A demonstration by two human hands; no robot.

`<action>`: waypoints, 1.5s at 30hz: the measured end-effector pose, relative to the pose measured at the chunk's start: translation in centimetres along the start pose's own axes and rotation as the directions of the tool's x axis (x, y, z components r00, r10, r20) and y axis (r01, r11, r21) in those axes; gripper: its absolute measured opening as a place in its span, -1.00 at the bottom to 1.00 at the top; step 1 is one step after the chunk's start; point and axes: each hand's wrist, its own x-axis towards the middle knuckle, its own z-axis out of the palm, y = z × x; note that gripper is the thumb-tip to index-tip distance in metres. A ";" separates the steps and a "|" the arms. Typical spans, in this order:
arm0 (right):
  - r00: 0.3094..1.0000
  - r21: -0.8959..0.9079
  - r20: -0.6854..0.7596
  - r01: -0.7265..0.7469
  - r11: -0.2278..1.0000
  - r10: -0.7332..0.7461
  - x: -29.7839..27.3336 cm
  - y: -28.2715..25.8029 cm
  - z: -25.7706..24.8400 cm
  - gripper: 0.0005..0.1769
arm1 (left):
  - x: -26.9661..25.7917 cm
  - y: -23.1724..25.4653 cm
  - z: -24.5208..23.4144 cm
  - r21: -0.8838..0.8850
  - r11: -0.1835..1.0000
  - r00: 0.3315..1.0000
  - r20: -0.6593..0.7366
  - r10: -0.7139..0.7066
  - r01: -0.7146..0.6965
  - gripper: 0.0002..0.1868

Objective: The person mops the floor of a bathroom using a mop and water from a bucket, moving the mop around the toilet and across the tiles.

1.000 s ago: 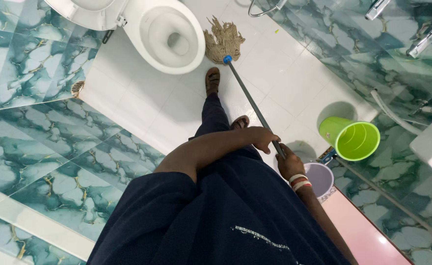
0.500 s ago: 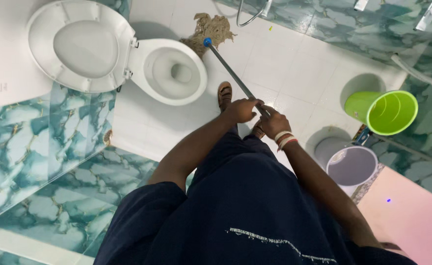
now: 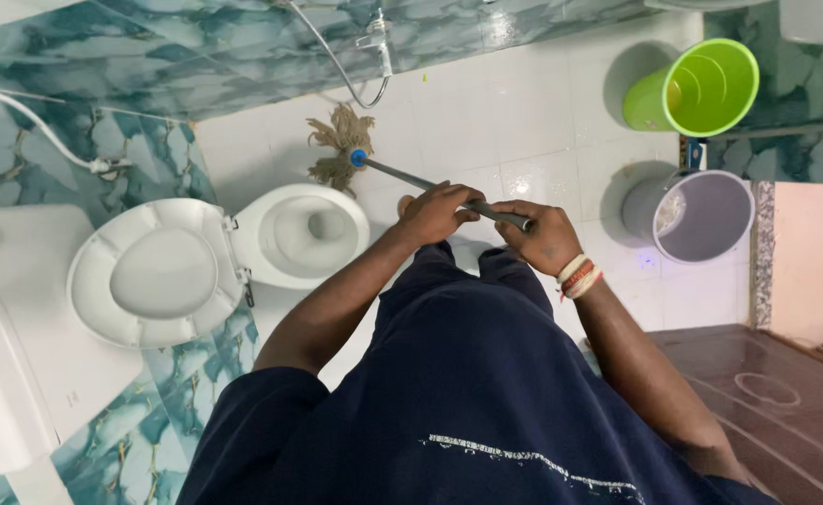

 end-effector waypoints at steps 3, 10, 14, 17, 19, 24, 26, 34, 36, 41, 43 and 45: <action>0.982 0.214 -0.088 0.184 0.959 -0.169 -3.0 3.1 -2.1 -0.61 | 1.6 4.6 -0.1 -0.143 0.989 0.990 0.139 -0.007 0.027 -0.62; 0.851 0.246 -0.366 0.479 0.843 -0.376 -7.9 8.2 -5.4 -0.62 | 5.0 12.2 3.3 -0.178 0.982 0.971 0.217 0.096 -0.058 -0.59; 0.758 -0.026 -0.480 0.491 0.871 -0.442 -9.4 10.6 -8.1 -0.76 | 7.6 16.3 6.8 -0.126 0.984 0.948 0.275 0.158 -0.127 -0.64; 0.682 -0.007 -0.485 0.623 0.782 -0.548 -10.4 13.8 -11.6 -0.82 | 9.0 20.1 9.8 -0.331 0.940 0.950 0.257 0.176 -0.085 -0.71; 0.650 0.002 -0.457 0.683 0.730 -0.607 -11.4 15.9 -13.3 -0.78 | 9.9 22.2 11.6 -0.366 0.925 0.946 0.256 0.200 -0.097 -0.70; 0.685 0.321 -0.513 0.712 0.625 -0.517 -16.2 19.5 -17.9 -0.89 | 13.1 27.1 16.9 -0.396 0.908 0.908 0.315 0.277 -0.139 -0.66; 0.672 0.264 -0.561 0.698 0.665 -0.483 -20.1 19.9 -20.1 -0.91 | 14.5 29.2 18.8 -0.459 0.804 0.805 0.267 0.529 -0.377 -0.70; 0.346 0.127 -0.839 0.876 0.466 -0.420 -36.9 20.7 -26.2 -0.56 | 18.0 42.8 26.7 -0.468 0.728 0.517 0.512 0.685 -0.501 -0.63; 0.272 0.064 -0.882 0.878 0.475 -0.385 -38.4 21.0 -26.3 -0.59 | 18.1 46.1 27.0 -0.542 0.635 0.438 0.459 0.773 -0.551 -0.62; 0.079 -0.090 -0.946 0.867 0.490 -0.314 -41.8 22.2 -27.8 -0.64 | 17.9 54.6 28.0 -0.685 0.448 0.198 0.415 0.888 -0.574 -0.62; 0.015 -0.137 -0.958 0.853 0.504 -0.286 -40.7 22.3 -28.4 -0.66 | 19.1 56.3 28.6 -0.757 0.357 0.107 0.360 0.927 -0.548 -0.58; -0.050 -0.184 -0.963 0.838 0.513 -0.265 -40.0 23.4 -29.3 -0.68 | 20.1 58.2 29.7 -0.766 0.360 0.062 0.388 0.919 -0.533 -0.57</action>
